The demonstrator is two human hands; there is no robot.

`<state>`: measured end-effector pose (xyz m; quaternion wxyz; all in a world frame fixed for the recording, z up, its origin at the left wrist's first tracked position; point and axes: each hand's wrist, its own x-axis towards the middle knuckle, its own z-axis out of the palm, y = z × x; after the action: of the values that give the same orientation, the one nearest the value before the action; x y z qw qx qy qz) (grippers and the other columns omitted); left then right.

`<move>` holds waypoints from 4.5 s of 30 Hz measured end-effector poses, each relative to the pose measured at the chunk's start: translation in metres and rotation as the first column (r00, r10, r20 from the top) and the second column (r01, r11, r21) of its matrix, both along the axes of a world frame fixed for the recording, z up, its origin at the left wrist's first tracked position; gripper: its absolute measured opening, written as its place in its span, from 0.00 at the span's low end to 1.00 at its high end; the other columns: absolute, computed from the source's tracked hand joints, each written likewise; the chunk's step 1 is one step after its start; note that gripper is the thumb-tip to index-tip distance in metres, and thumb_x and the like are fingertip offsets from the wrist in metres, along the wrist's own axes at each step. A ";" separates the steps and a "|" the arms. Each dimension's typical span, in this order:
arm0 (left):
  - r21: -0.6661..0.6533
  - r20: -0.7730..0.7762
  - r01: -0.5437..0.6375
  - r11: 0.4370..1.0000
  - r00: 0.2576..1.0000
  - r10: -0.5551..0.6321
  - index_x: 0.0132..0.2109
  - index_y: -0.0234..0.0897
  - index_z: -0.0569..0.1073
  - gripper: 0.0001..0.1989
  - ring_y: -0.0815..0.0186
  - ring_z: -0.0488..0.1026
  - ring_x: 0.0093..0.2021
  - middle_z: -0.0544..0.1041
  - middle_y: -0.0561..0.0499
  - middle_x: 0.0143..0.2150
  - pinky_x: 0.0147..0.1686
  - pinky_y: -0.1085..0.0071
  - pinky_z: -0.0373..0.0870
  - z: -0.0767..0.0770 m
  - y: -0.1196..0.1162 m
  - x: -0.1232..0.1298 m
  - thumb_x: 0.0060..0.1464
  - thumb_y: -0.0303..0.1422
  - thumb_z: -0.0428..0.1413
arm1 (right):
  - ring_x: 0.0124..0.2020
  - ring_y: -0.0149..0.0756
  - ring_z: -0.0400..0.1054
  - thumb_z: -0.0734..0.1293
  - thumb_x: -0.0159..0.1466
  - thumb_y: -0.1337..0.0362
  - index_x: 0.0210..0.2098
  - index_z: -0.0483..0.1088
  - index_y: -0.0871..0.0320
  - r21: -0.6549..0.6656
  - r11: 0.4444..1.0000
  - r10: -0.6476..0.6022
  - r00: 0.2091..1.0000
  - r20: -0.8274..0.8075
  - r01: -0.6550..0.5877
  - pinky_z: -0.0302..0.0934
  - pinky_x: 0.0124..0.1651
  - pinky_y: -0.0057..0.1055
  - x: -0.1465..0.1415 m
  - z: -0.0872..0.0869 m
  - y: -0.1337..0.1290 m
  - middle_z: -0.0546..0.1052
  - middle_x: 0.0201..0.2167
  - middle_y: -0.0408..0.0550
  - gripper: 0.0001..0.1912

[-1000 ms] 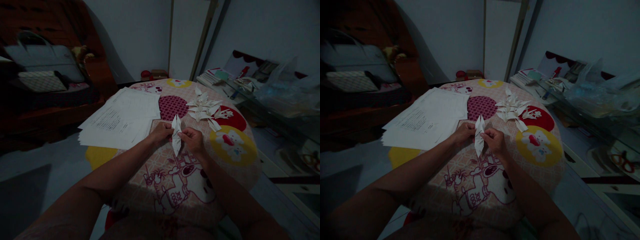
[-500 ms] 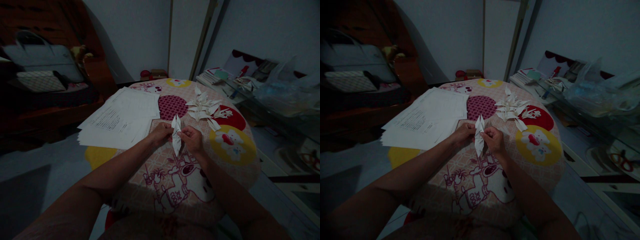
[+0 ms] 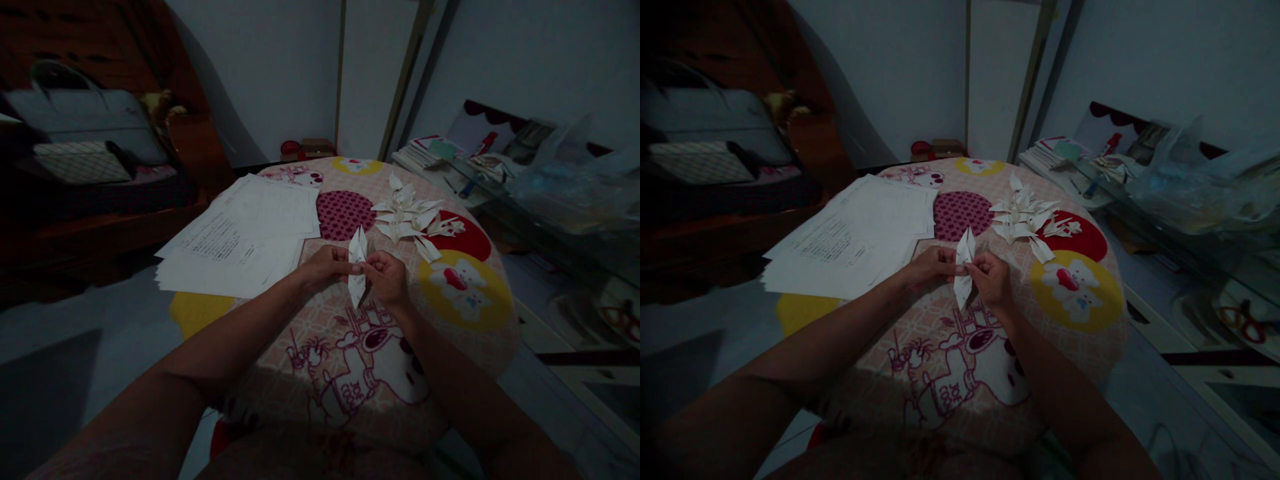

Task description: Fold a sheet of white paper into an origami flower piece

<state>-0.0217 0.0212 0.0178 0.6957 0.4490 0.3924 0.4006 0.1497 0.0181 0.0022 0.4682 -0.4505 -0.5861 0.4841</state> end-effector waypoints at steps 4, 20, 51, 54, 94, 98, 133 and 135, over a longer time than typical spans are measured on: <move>0.006 -0.039 -0.013 1.000 0.999 0.013 0.28 0.28 0.76 0.21 0.75 0.68 0.21 0.75 0.53 0.22 0.23 0.77 0.64 0.000 -0.001 0.002 0.27 0.34 0.75 | 0.16 0.27 0.59 0.71 0.54 0.56 0.26 0.67 0.56 0.005 1.000 0.005 1.000 0.021 -0.005 0.52 0.19 0.25 0.001 -0.001 0.001 0.68 0.15 0.37 0.12; -0.001 -0.051 -0.110 0.994 0.993 0.110 0.25 0.30 0.74 0.19 0.74 0.68 0.20 0.73 0.55 0.20 0.22 0.77 0.67 -0.001 -0.001 0.004 0.26 0.31 0.74 | 0.14 0.29 0.63 0.75 0.50 0.52 0.35 0.69 0.56 -0.110 0.994 0.013 0.999 -0.036 -0.017 0.59 0.17 0.26 0.002 0.001 0.001 0.71 0.16 0.37 0.19; -0.021 -0.058 -0.054 0.998 0.997 0.053 0.27 0.31 0.75 0.14 0.73 0.71 0.22 0.77 0.51 0.24 0.24 0.76 0.69 -0.002 0.002 -0.004 0.35 0.30 0.72 | 0.13 0.29 0.65 0.73 0.50 0.47 0.22 0.68 0.58 -0.241 0.942 0.207 0.969 -0.132 -0.234 0.61 0.16 0.23 0.005 0.004 -0.001 0.73 0.14 0.41 0.20; -0.020 -0.084 -0.030 0.999 0.996 0.028 0.28 0.30 0.76 0.16 0.72 0.72 0.22 0.77 0.50 0.24 0.24 0.76 0.70 -0.001 0.002 -0.006 0.34 0.31 0.73 | 0.13 0.28 0.66 0.73 0.51 0.48 0.22 0.68 0.58 -0.233 0.942 0.215 0.968 -0.132 -0.241 0.61 0.16 0.23 0.005 0.005 -0.003 0.73 0.14 0.41 0.20; 0.107 -0.168 -0.065 0.992 0.982 0.083 0.22 0.28 0.74 0.23 0.70 0.69 0.16 0.75 0.48 0.17 0.17 0.75 0.68 -0.003 0.000 -0.003 0.34 0.45 0.72 | 0.13 0.28 0.66 0.74 0.53 0.50 0.21 0.71 0.59 -0.175 0.934 0.298 0.949 -0.104 -0.313 0.58 0.17 0.22 0.013 0.007 0.001 0.74 0.14 0.42 0.19; 0.117 -0.157 -0.063 0.991 0.984 0.081 0.22 0.29 0.74 0.22 0.72 0.68 0.16 0.74 0.49 0.17 0.18 0.75 0.66 -0.005 0.002 -0.005 0.34 0.44 0.72 | 0.13 0.28 0.65 0.74 0.51 0.49 0.21 0.71 0.59 -0.189 0.937 0.279 0.955 -0.103 -0.294 0.58 0.16 0.22 0.011 0.010 0.000 0.73 0.13 0.41 0.20; 0.245 -0.198 -0.086 0.966 0.971 0.137 0.21 0.31 0.69 0.22 0.75 0.64 0.17 0.70 0.53 0.17 0.19 0.75 0.59 -0.005 0.004 -0.007 0.37 0.43 0.71 | 0.14 0.29 0.64 0.74 0.53 0.51 0.21 0.72 0.58 -0.063 0.973 0.216 0.974 -0.071 -0.221 0.58 0.19 0.25 0.011 0.007 0.000 0.72 0.13 0.41 0.17; 0.238 -0.204 -0.072 0.969 0.971 0.122 0.22 0.31 0.70 0.22 0.74 0.64 0.17 0.71 0.52 0.18 0.20 0.75 0.60 -0.006 0.004 -0.007 0.37 0.43 0.71 | 0.14 0.29 0.64 0.74 0.53 0.51 0.21 0.72 0.58 -0.068 0.974 0.211 0.975 -0.064 -0.215 0.58 0.19 0.25 0.011 0.008 0.000 0.72 0.13 0.40 0.17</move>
<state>-0.0292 0.0256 0.0122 0.5717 0.5475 0.4386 0.4255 0.1605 0.0186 0.0099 0.4129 -0.3883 -0.5991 0.5656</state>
